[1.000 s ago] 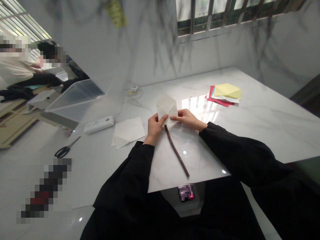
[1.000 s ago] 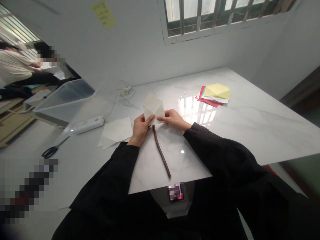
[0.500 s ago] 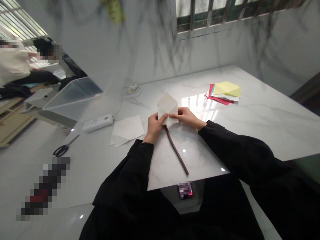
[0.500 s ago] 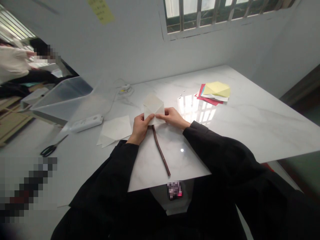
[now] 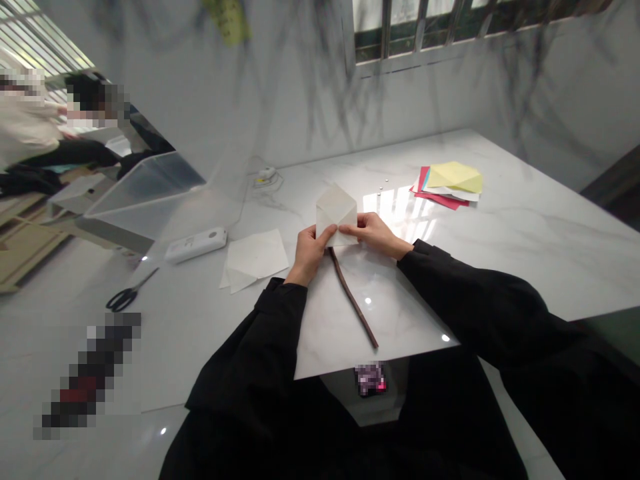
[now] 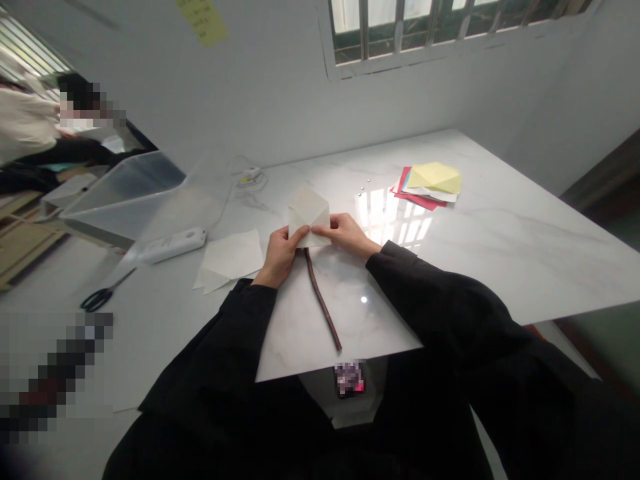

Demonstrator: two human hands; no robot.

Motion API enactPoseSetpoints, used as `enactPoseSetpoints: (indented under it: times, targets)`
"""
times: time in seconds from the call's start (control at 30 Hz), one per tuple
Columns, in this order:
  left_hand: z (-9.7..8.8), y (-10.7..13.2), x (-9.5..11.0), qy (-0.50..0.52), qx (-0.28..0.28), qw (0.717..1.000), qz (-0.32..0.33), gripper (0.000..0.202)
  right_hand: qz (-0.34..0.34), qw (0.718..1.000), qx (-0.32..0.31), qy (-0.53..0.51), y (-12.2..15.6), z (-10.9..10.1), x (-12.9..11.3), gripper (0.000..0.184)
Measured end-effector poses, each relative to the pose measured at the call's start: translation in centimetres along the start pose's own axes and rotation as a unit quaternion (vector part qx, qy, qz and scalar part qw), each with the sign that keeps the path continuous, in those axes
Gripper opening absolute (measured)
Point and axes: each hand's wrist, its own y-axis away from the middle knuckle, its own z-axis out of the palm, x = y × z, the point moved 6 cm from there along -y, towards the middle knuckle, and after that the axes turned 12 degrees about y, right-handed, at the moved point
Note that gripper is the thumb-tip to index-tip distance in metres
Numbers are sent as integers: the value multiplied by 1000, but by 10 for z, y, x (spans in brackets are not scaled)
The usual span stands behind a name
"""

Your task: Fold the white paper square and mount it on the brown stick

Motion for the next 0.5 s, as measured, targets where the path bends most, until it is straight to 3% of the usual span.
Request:
enactPoseSetpoints:
  times: [0.3,0.5]
  targets:
    - [5,4,8,-20,-8,1000,12,54,8,1000,-5,-1,-3,1,4,54]
    - [8,4,8,-3,-31,1000,4,54,28,999,32,-25,-4,-4,8,47]
